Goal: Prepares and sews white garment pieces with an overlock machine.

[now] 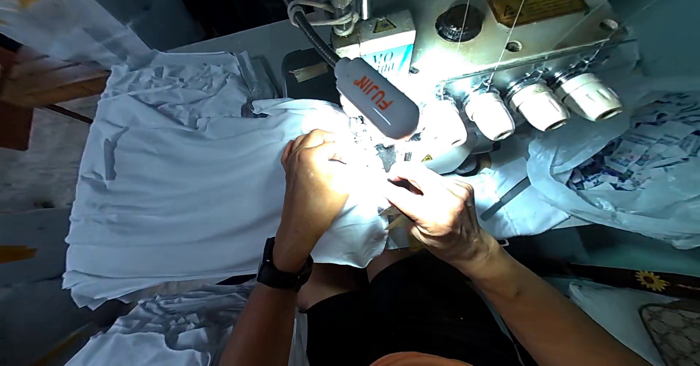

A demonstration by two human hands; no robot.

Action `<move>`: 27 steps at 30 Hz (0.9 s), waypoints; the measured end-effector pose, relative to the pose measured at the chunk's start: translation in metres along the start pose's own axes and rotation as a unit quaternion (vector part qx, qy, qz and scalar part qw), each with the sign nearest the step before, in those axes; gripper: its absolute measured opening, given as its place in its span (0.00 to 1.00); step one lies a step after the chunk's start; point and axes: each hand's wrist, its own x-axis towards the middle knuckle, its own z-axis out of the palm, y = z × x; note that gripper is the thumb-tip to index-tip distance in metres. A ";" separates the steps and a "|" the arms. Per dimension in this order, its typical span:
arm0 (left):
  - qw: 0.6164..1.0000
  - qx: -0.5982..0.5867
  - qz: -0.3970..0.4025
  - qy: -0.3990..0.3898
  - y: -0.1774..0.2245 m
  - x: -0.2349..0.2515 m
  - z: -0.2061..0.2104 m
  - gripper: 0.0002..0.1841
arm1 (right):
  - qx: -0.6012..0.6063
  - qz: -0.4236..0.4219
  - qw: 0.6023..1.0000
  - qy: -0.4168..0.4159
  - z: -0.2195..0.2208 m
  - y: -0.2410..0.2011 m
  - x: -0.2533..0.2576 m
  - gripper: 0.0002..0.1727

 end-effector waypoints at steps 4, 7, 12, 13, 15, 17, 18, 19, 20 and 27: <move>1.000 -0.004 -0.004 -0.003 0.001 -0.001 -0.001 0.08 | 0.000 -0.007 1.000 0.004 0.001 0.000 -0.002 0.09; 1.000 -0.008 -0.002 0.000 0.000 0.000 0.000 0.08 | -0.010 -0.018 1.000 0.020 0.005 0.000 -0.003 0.09; 1.000 -0.008 -0.012 -0.004 0.002 -0.001 0.000 0.08 | -0.025 -0.026 0.999 0.004 0.003 -0.001 -0.004 0.11; 1.000 -0.006 -0.011 -0.003 0.002 0.000 0.000 0.07 | -0.028 -0.027 0.999 0.002 0.003 -0.001 -0.004 0.11; 1.000 -0.002 -0.003 0.003 0.002 0.000 0.001 0.02 | -0.035 -0.028 0.999 0.000 0.002 -0.003 -0.004 0.11; 1.000 0.010 0.014 0.010 -0.001 0.000 0.002 0.02 | -0.038 -0.027 0.999 -0.002 0.001 -0.004 -0.003 0.11; 0.999 0.018 0.025 0.016 -0.002 0.000 0.003 0.02 | -0.040 -0.027 0.999 -0.003 0.001 -0.005 -0.003 0.11; 0.999 0.028 0.037 0.024 -0.004 -0.001 0.004 0.03 | -0.042 -0.026 0.999 -0.002 0.001 -0.005 -0.003 0.11; 0.997 0.038 0.051 0.031 -0.006 -0.001 0.005 0.04 | -0.044 -0.025 0.999 -0.002 0.001 -0.005 -0.003 0.11; 0.996 0.028 0.082 0.037 -0.013 0.000 0.005 0.05 | -0.065 -0.016 0.998 -0.010 0.001 -0.005 0.001 0.11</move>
